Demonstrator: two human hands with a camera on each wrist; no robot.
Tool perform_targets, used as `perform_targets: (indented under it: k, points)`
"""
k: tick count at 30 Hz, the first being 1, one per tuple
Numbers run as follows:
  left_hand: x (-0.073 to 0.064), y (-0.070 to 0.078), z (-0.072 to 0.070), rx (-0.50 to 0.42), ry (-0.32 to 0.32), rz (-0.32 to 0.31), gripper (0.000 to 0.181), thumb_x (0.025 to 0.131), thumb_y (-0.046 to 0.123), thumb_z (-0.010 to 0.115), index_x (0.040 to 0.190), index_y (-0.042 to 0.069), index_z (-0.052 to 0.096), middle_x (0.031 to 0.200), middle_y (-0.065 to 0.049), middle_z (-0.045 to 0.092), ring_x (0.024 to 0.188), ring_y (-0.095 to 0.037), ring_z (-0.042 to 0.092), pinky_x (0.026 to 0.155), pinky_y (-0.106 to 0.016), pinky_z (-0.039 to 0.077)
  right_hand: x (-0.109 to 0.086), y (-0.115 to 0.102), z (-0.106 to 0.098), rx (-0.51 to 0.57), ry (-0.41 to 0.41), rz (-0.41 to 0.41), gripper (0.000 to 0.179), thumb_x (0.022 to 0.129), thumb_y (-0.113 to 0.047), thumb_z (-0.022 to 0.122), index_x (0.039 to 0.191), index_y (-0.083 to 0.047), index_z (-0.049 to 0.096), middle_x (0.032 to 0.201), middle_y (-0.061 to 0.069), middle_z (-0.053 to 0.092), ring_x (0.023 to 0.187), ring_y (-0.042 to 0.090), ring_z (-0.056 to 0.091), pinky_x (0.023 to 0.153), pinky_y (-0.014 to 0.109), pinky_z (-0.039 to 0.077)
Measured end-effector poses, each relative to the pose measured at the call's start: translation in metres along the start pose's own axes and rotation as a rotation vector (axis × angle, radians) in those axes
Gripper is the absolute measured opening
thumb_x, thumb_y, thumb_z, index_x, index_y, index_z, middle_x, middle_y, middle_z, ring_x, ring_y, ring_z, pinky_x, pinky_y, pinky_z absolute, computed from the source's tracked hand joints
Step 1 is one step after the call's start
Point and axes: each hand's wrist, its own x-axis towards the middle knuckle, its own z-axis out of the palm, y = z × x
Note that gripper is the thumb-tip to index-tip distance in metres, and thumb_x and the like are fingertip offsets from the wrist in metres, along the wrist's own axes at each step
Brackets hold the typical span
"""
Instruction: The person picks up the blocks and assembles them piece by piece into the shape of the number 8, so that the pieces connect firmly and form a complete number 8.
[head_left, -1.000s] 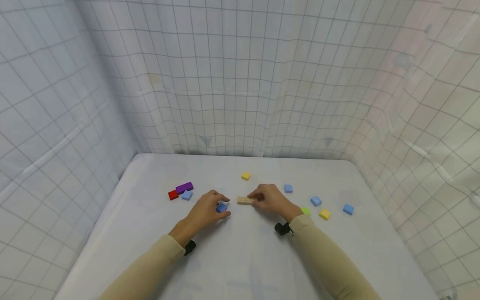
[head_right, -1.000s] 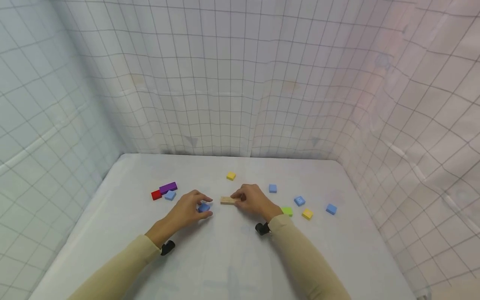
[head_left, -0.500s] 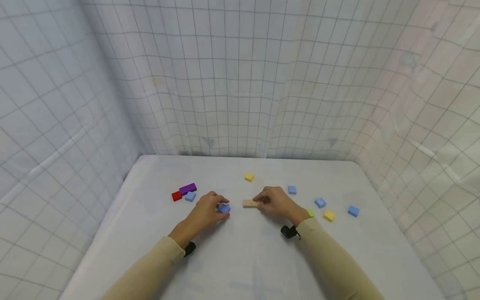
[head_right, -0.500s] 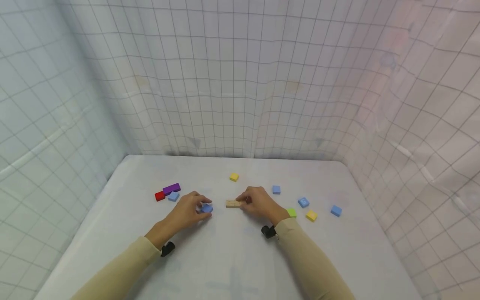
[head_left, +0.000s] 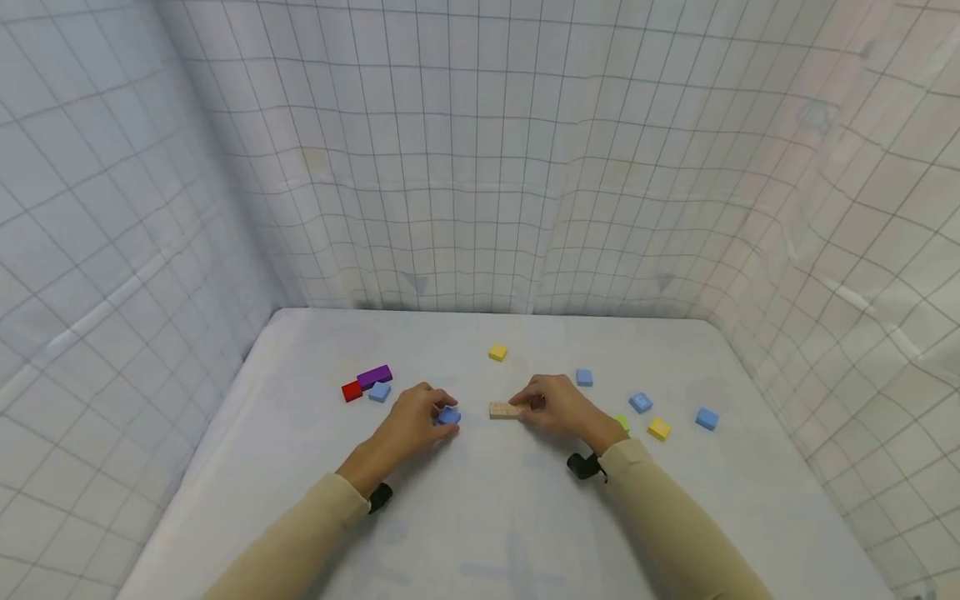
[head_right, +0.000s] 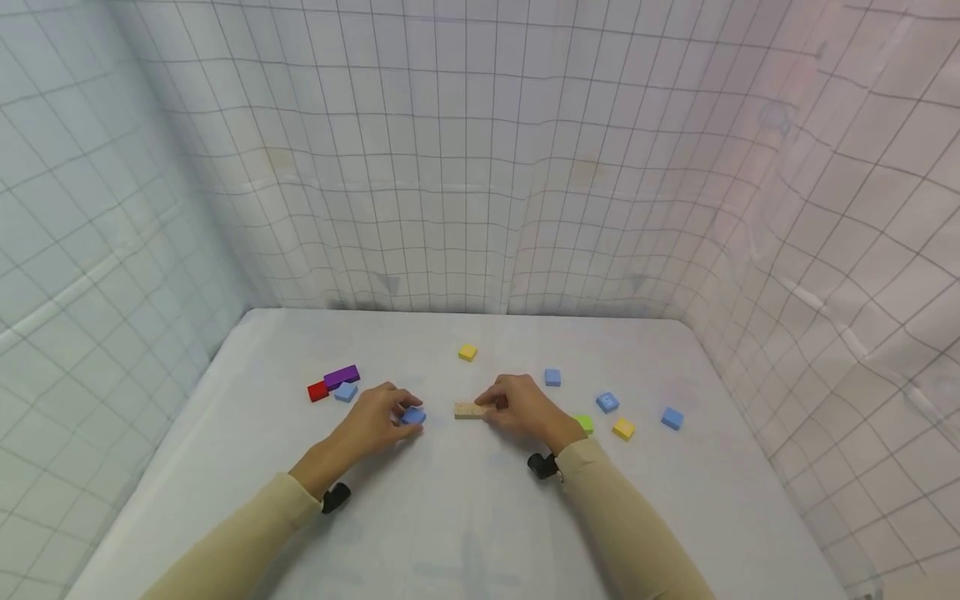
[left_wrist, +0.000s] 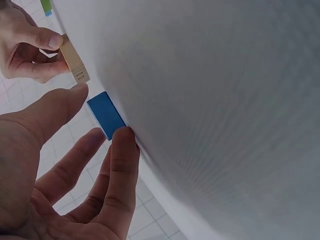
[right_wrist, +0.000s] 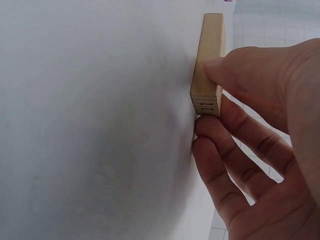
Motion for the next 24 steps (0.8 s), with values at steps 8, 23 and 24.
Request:
perform_targets:
  k: [8, 23, 24]
  points:
    - [0.002, 0.003, -0.003, 0.018, -0.005, 0.007, 0.038, 0.095, 0.017, 0.099, 0.129, 0.006, 0.086, 0.108, -0.006, 0.075, 0.098, -0.016, 0.068, 0.095, -0.039, 0.067, -0.004, -0.001, -0.002, 0.039, -0.003, -0.009, 0.023, 0.103, -0.01, 0.088, 0.125, -0.015, 0.091, 0.109, -0.003, 0.081, 0.099, 0.003, 0.071, 0.089, 0.024, 0.062]
    - [0.007, 0.006, 0.0, 0.019, -0.008, -0.001, 0.032, 0.095, 0.014, 0.098, 0.123, 0.006, 0.086, 0.105, -0.006, 0.075, 0.095, -0.016, 0.068, 0.092, -0.039, 0.067, -0.013, 0.0, 0.002, 0.031, 0.003, -0.03, 0.023, 0.104, -0.011, 0.088, 0.126, -0.016, 0.091, 0.106, -0.005, 0.079, 0.092, 0.003, 0.063, 0.086, 0.023, 0.056]
    - [0.008, 0.007, 0.0, 0.014, -0.009, 0.001, 0.031, 0.095, 0.013, 0.098, 0.123, 0.006, 0.086, 0.105, -0.006, 0.075, 0.095, -0.017, 0.068, 0.092, -0.039, 0.067, -0.014, 0.0, 0.001, 0.03, 0.006, -0.029, 0.023, 0.104, -0.011, 0.088, 0.126, -0.016, 0.091, 0.106, -0.005, 0.079, 0.092, 0.004, 0.063, 0.085, 0.023, 0.056]
